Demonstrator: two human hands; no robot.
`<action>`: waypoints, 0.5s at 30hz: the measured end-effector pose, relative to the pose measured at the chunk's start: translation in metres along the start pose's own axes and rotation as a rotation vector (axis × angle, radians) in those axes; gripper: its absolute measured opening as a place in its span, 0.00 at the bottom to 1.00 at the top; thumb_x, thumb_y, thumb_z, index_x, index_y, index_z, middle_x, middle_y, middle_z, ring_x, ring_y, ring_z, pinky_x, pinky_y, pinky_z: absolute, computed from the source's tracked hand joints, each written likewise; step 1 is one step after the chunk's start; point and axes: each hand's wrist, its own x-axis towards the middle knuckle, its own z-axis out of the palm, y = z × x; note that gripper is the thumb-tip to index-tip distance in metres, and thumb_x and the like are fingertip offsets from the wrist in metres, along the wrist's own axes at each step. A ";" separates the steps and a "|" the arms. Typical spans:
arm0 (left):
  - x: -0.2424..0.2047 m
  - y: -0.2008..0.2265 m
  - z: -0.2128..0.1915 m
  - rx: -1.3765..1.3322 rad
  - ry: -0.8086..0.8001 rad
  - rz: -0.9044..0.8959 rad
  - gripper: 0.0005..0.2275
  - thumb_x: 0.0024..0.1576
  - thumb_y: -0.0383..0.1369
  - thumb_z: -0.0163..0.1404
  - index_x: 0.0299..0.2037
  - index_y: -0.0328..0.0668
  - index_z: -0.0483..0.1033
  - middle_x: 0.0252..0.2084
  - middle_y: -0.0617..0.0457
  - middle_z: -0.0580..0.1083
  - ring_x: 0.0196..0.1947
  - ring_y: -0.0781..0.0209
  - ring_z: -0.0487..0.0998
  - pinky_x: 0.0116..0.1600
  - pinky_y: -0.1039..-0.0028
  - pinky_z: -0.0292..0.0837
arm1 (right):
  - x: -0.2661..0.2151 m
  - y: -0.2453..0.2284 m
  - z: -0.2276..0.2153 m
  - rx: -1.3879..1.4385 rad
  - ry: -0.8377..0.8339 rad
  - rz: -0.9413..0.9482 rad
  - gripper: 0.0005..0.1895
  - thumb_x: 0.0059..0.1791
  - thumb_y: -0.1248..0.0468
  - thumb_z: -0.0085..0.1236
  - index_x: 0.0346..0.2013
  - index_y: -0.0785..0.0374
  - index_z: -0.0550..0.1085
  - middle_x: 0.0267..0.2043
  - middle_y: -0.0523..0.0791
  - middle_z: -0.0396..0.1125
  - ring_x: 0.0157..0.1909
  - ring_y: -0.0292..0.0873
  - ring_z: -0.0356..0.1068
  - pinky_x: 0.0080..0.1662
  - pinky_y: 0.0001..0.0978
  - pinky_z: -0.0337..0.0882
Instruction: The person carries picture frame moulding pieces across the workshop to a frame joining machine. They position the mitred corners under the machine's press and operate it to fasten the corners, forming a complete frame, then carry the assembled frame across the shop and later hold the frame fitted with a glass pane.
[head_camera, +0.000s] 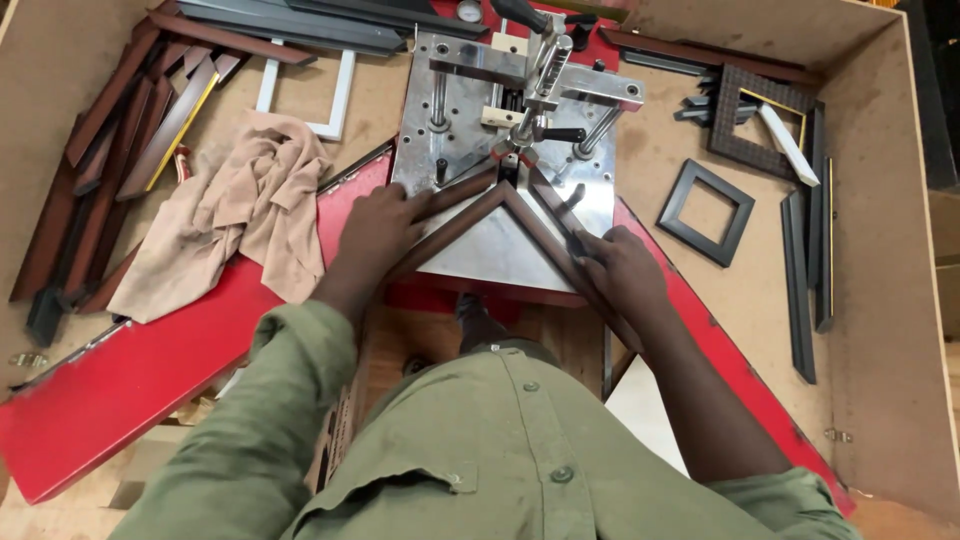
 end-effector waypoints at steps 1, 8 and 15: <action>-0.004 -0.002 -0.005 -0.009 0.009 -0.022 0.19 0.51 0.37 0.57 0.54 0.53 0.78 0.37 0.47 0.73 0.40 0.44 0.76 0.39 0.54 0.71 | 0.003 0.000 -0.002 0.001 -0.033 -0.012 0.24 0.49 0.57 0.59 0.61 0.44 0.75 0.45 0.50 0.68 0.49 0.55 0.69 0.48 0.46 0.70; 0.003 0.001 0.008 0.149 -0.135 -0.132 0.18 0.57 0.43 0.55 0.58 0.61 0.77 0.37 0.43 0.72 0.34 0.43 0.77 0.37 0.55 0.72 | 0.037 -0.002 0.015 -0.014 -0.102 -0.008 0.28 0.49 0.57 0.59 0.65 0.42 0.72 0.40 0.52 0.65 0.45 0.54 0.68 0.47 0.48 0.69; 0.034 0.017 0.040 0.159 -0.019 -0.054 0.19 0.59 0.37 0.52 0.61 0.62 0.77 0.36 0.49 0.74 0.34 0.48 0.77 0.37 0.57 0.70 | 0.053 0.005 0.038 -0.019 0.007 -0.110 0.24 0.49 0.62 0.60 0.61 0.46 0.75 0.37 0.54 0.64 0.41 0.56 0.67 0.43 0.49 0.67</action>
